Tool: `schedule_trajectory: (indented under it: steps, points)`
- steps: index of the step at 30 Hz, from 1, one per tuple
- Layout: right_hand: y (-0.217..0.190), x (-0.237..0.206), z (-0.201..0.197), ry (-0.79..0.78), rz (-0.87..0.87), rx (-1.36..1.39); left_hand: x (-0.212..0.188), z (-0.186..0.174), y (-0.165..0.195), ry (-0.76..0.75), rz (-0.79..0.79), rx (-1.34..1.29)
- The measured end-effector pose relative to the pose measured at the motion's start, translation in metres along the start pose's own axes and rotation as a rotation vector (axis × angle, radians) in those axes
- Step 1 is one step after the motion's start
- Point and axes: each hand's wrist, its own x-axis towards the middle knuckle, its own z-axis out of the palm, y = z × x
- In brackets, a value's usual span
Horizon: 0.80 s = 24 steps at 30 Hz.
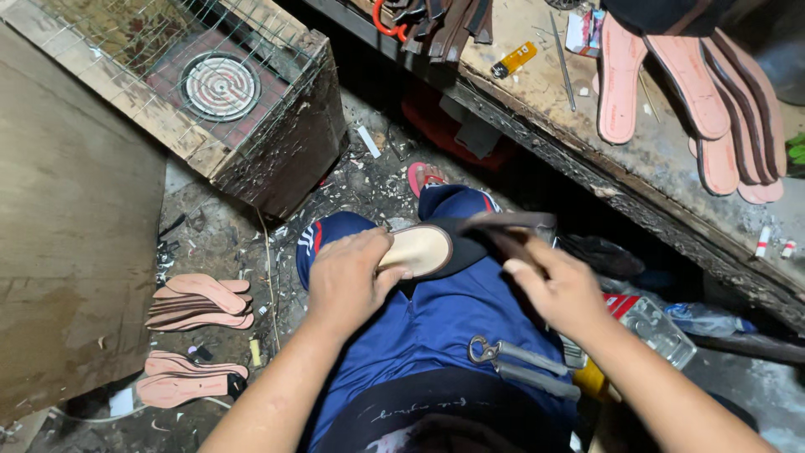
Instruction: The person sits on the floor holding a shoe upper over a wooden last, uses pliers to pull and shape the material, hammers the edges to set it, then places the finished shoe on a wooden rack alongside other completed shoes.
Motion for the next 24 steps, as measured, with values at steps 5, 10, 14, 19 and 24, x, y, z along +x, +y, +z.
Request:
schedule_trajectory:
  steps: [5,10,14,19,24]
  points:
    - [-0.009,0.002,0.002,-0.012,0.135,0.094,-0.016,0.007,0.004,0.131,0.117,0.054]
    - [-0.023,0.014,-0.007,-0.103,0.151,0.107,-0.024,0.014,0.003,0.198,0.15,0.091]
    - [-0.03,0.016,-0.005,-0.03,0.026,0.199,-0.028,0.015,0.007,0.222,0.16,0.111]
    - [-0.024,0.002,0.008,-0.127,0.279,-0.032,-0.016,0.004,0.003,0.144,0.148,0.046]
    - [-0.011,-0.026,0.022,-0.036,0.187,-0.046,0.015,-0.004,-0.014,-0.163,-0.122,0.0]
